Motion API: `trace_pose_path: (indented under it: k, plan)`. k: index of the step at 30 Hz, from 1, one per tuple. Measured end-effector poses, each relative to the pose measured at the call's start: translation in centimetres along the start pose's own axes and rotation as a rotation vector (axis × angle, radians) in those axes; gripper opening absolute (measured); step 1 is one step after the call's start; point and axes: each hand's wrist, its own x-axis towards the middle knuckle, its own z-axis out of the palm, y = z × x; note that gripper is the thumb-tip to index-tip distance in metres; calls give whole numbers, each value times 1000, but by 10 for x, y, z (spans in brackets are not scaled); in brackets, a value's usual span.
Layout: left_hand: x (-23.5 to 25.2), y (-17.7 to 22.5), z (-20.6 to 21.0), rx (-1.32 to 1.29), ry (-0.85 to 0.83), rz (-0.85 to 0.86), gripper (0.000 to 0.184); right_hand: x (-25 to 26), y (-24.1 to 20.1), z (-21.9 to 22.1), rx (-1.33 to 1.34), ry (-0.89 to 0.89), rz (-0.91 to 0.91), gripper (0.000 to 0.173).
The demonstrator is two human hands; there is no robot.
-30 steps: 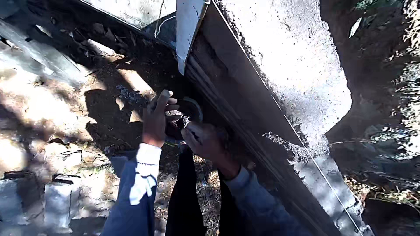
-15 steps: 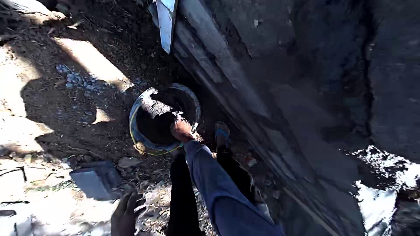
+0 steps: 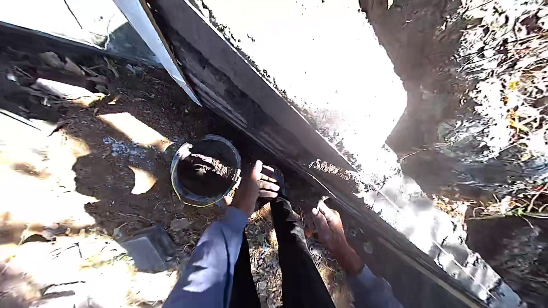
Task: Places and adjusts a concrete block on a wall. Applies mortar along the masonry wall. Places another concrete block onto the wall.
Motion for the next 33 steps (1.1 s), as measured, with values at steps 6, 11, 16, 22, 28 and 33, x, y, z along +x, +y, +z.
trace_pose_path:
  k: [6,11,16,22,28,33]
  plan:
    - [2,33,76,-387,84,-79,80,28,5,11,-109,199,-30,59]
    - [-12,64,65,102,207,207,45,73,-26,50,-52,238,-102,50]
    - [-1,105,42,-138,363,290,56,111,-83,79,-154,181,-52,47]
    - [3,153,8,42,491,331,67,157,-154,95,-145,-188,293,57]
    - [12,198,-9,226,691,381,61,189,-193,115,-145,-269,246,60]
    - [25,196,-26,329,668,531,54,204,-213,124,-146,-303,216,61]
